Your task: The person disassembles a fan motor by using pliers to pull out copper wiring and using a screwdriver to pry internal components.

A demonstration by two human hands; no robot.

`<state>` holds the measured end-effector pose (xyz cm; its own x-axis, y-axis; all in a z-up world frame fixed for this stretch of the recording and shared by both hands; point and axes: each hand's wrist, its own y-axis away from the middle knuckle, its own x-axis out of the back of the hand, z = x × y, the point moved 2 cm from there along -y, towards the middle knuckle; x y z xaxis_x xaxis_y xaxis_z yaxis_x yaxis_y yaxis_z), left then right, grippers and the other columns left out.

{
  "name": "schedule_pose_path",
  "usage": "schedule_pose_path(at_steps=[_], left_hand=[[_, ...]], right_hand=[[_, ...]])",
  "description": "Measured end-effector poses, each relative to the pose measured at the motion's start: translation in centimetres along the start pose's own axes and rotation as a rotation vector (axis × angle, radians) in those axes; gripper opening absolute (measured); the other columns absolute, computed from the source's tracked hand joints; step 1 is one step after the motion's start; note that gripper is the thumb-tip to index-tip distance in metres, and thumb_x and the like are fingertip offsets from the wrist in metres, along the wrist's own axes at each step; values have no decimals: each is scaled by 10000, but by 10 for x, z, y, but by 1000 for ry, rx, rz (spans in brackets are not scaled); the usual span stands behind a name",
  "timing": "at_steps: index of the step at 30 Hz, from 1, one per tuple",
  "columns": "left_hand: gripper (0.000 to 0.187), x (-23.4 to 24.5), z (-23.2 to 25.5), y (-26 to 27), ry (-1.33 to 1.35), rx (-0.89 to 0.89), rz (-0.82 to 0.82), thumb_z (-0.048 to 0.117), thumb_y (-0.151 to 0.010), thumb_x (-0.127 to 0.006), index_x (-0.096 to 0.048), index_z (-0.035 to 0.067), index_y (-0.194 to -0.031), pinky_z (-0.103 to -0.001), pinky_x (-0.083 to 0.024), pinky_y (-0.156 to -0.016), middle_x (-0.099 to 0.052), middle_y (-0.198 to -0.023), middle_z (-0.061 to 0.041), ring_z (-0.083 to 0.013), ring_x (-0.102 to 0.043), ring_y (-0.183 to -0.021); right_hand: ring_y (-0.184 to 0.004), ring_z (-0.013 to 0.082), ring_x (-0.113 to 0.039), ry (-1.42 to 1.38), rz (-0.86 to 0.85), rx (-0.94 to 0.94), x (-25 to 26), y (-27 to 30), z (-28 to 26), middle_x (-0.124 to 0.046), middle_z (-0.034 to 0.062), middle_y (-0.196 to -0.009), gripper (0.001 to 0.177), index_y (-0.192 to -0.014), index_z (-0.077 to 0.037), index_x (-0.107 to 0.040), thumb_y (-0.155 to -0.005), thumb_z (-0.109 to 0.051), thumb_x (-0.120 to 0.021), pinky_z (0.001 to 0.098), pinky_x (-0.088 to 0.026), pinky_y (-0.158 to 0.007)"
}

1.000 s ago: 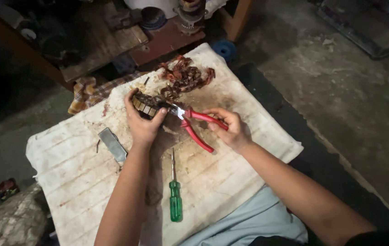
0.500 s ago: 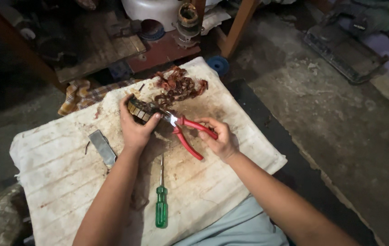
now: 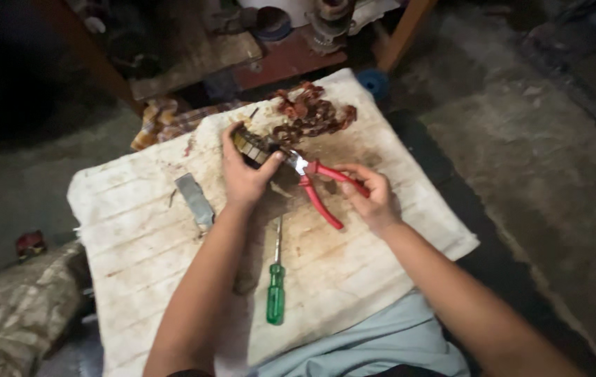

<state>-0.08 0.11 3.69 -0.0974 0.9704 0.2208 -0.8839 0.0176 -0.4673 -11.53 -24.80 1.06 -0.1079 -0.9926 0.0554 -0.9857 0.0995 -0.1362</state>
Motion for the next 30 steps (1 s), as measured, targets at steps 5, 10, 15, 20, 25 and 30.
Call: schedule_pose_path(at_steps=[5,10,15,20,25,30], left_hand=[[865,-1,-4,1,-1,-18,-12,314,-761,-893,-429,53,-1444,-416,-472,-1086,-605,-1300,-189,-331,-605,-1213],[883,2,-19,1,3,-33,-57,309,-770,-875,-406,52,-1472,-423,-452,-1115,-589,-1331,-189,-337,-598,-1238],[918,-3,-30,0,8,-6,-82,306,-790,-860,-350,69,-1515,-434,-420,-1163,-553,-1391,-196,-349,-561,-1302],[925,-5,-22,1,48,-15,-95,317,-770,-867,-346,73,-1495,-432,-431,-1133,-555,-1338,-183,-332,-564,-1249],[872,-3,-25,-1,37,66,-65,332,-769,-873,-397,74,-1452,-422,-452,-1099,-564,-1306,-167,-318,-573,-1217],[856,-6,-26,-6,42,41,-24,323,-776,-872,-394,70,-1440,-424,-456,-1097,-572,-1269,-169,-310,-580,-1193]], right_hand=[[-662,14,-522,3,25,-17,-2,1,-7,-642,-41,-832,348,-1296,-44,-672,-962,-144,-669,170,-414,-557],[-708,21,-585,-23,33,-24,-4,-1,-1,-725,-49,-946,364,-1320,-25,-658,-969,-121,-642,176,-475,-579],[-741,30,-557,38,-19,5,2,-2,-8,-668,-14,-890,349,-1370,-28,-673,-1033,-109,-636,189,-475,-640],[-664,106,-659,146,70,-330,8,-32,-38,-730,-57,-1009,330,-1227,-96,-714,-924,-92,-585,264,-442,-475],[-706,193,-676,909,-97,637,10,-60,-62,-745,105,-912,196,-1163,-34,-747,-996,-42,-645,312,-559,-604],[-777,242,-682,871,-50,354,-4,-34,-68,-727,129,-932,264,-1231,-32,-722,-1008,-124,-616,373,-557,-716]])
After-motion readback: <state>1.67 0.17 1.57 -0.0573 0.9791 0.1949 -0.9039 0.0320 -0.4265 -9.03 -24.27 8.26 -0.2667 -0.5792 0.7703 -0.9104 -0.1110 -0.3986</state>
